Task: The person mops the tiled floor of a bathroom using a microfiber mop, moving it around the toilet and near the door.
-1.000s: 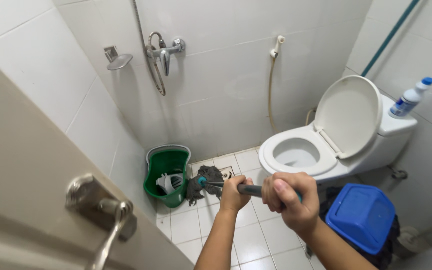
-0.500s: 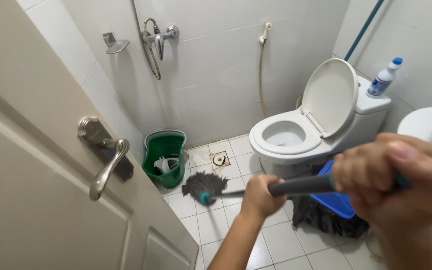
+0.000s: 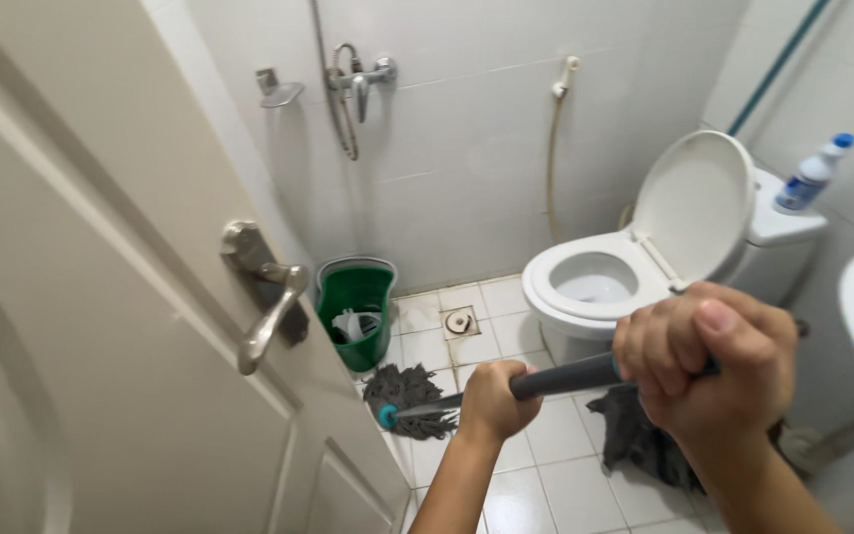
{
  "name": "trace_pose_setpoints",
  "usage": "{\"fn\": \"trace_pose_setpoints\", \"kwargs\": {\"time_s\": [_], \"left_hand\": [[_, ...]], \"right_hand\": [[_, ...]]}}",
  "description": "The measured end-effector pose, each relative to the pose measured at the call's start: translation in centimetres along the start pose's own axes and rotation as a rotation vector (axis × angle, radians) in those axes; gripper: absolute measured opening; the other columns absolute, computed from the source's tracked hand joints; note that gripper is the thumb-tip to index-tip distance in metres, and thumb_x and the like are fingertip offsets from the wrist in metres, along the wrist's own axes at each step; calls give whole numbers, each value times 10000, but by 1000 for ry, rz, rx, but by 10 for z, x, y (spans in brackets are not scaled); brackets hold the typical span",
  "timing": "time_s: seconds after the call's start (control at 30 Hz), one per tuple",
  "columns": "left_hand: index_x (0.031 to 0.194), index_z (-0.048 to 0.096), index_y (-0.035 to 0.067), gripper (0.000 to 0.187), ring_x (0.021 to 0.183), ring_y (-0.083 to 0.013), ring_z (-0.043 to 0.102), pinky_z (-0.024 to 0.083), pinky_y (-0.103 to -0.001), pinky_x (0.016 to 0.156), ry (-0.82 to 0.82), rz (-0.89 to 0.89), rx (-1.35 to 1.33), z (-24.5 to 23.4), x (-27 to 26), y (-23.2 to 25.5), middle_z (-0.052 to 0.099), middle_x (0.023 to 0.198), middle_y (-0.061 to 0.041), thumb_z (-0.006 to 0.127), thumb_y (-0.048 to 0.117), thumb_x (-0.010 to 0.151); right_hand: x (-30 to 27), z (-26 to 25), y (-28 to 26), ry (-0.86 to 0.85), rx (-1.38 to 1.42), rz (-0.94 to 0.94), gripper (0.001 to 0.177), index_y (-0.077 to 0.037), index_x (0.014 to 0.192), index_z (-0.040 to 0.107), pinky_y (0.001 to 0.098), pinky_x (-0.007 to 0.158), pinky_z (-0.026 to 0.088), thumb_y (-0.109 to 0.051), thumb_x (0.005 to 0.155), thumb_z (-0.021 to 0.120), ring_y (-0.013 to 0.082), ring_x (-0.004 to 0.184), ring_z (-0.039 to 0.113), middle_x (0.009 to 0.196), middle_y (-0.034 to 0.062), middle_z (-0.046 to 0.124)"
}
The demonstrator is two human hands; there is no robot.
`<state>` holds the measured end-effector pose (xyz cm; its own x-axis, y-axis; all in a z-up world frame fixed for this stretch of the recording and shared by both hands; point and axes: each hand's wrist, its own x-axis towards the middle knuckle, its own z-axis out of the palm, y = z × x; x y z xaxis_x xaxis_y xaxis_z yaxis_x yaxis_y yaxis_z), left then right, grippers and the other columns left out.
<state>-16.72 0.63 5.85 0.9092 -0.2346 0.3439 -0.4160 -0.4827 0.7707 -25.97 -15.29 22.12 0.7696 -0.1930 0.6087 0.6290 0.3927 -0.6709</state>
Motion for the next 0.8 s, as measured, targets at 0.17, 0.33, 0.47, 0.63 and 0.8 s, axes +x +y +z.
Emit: {"fn": "trace_pose_setpoints", "kwargs": {"time_s": [0.17,0.33,0.47,0.63,0.8], "left_hand": [[693,711,51,145,656,-387,684,553,-439,653,-24,-50,34,-3,22,-42,685,690,-189,714,163,784],[724,725,46,98,683,-401,686,563,-434,667,-58,-71,12,2,25,-48,687,722,-209,707,142,739],[681,698,31,254,693,-406,689,567,-435,708,-60,-126,28,7,16,-22,678,704,-226,672,208,861],[653,687,14,225,676,-428,675,562,-464,671,-40,-151,-18,10,8,18,668,692,-244,710,207,767],[637,691,31,261,638,-424,676,561,-468,630,23,-39,3,1,5,10,661,654,-233,722,243,786]], "right_hand": [[1,-9,52,9,-55,-16,375,-104,602,373,373,505,423,-199,956,453,170,395,353,418,49,364],[0,-21,56,19,-76,50,376,-113,591,377,376,517,412,-193,954,437,173,396,345,457,47,355],[11,-31,33,-43,-82,39,405,-129,568,378,378,442,406,-208,960,442,163,362,325,437,31,346],[36,-47,-3,-45,89,106,400,-124,605,393,374,452,369,-241,983,455,184,375,334,395,25,350],[43,-41,12,-156,190,33,421,-107,642,419,354,448,388,-250,1034,474,177,383,357,427,29,374]]}}
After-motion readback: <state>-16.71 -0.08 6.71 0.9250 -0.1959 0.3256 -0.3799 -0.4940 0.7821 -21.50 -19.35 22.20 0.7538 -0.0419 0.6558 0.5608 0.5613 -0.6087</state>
